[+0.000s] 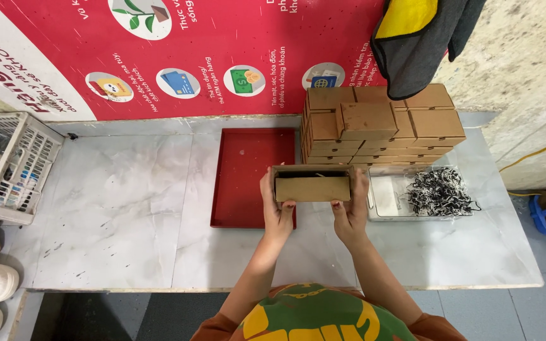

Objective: Folding cardboard boxes and packing candles with decorative filling.

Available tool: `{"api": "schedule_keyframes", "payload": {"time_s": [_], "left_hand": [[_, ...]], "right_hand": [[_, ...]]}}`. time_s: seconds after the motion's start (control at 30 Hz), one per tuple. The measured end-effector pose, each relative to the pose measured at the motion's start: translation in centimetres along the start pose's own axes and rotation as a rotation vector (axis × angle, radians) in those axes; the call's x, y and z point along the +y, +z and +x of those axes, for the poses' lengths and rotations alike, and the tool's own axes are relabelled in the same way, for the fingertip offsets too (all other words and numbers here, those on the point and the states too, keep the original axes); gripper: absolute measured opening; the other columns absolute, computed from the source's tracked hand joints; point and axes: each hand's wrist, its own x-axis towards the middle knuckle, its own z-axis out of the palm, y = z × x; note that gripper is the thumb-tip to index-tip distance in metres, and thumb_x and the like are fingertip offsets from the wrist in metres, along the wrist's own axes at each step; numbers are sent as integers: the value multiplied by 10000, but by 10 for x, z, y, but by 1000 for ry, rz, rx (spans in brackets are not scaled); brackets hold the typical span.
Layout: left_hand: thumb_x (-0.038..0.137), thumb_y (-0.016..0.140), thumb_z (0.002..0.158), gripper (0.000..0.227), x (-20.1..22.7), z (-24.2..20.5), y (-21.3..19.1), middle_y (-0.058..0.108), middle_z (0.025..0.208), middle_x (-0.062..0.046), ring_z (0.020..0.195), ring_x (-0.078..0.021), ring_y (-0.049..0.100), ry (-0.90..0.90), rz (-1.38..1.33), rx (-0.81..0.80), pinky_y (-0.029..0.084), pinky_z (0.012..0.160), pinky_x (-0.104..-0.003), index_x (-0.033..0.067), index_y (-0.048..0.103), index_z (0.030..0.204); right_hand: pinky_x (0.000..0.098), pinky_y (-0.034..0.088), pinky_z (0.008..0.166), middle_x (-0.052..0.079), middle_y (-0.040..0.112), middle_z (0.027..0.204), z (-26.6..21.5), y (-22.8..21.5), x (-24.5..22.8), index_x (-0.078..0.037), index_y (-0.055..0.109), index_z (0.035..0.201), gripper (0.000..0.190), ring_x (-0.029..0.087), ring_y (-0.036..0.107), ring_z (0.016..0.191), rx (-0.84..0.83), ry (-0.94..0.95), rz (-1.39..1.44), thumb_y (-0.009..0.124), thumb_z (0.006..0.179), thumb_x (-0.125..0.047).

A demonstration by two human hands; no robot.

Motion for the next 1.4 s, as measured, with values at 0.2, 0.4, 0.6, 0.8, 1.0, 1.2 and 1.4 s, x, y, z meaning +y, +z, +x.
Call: {"api": "schedule_keyframes", "payload": {"time_s": [0.2,0.4,0.6,0.8,1.0,1.2,1.4], "left_hand": [[329,581,1048,729,0,5,7,362,1628,-153,1527,-328,426,137,-71,28,401,1282,-484,113,252,1662],[-46,695,976,684,2,3,10,439,1569,-114,1494,-349,489,162,-193,97,467,1264,-502,178,435,1567],[-78,760,839,721,3,6,14,499,1513,-137,1432,-363,527,219,-146,159,450,1199,-528,173,506,1466],[-134,786,805,622,-12,3,16,542,1480,-174,1410,-372,556,256,-203,187,478,1170,-535,151,512,1285],[109,687,991,427,-13,11,14,535,1493,-162,1444,-361,537,257,-197,115,335,1333,-601,193,451,1336],[264,493,1082,508,34,37,0,354,1638,-174,1539,-360,339,-219,-314,-43,275,1275,-522,165,258,1521],[139,686,965,709,29,35,-5,414,1603,-203,1510,-351,419,-214,-308,-170,349,1300,-523,76,338,1579]], "right_hand": [[439,414,1240,147,359,1601,19,5,-20,-155,287,1619,562,270,403,1501,8,-57,13,529,1113,-184],[531,423,1245,170,403,1566,23,10,-22,-258,329,1475,430,340,449,1485,32,-106,137,550,1110,-199],[570,410,1255,169,415,1550,23,11,-20,-248,315,1429,416,350,467,1468,55,-121,186,574,1110,-183],[555,433,1187,156,436,1468,25,7,-35,-164,318,1439,472,344,512,1371,77,15,26,550,1034,-237],[501,464,1158,145,424,1438,21,4,-16,-186,362,1283,289,305,513,1331,55,-106,125,580,1095,-207],[549,437,1238,127,432,1383,25,-5,-9,-223,397,1200,280,303,498,1331,-7,-226,9,625,1054,-292],[515,329,1268,158,408,1518,45,0,-39,-249,347,1409,496,332,399,1449,17,-108,158,643,1043,-407]]}}
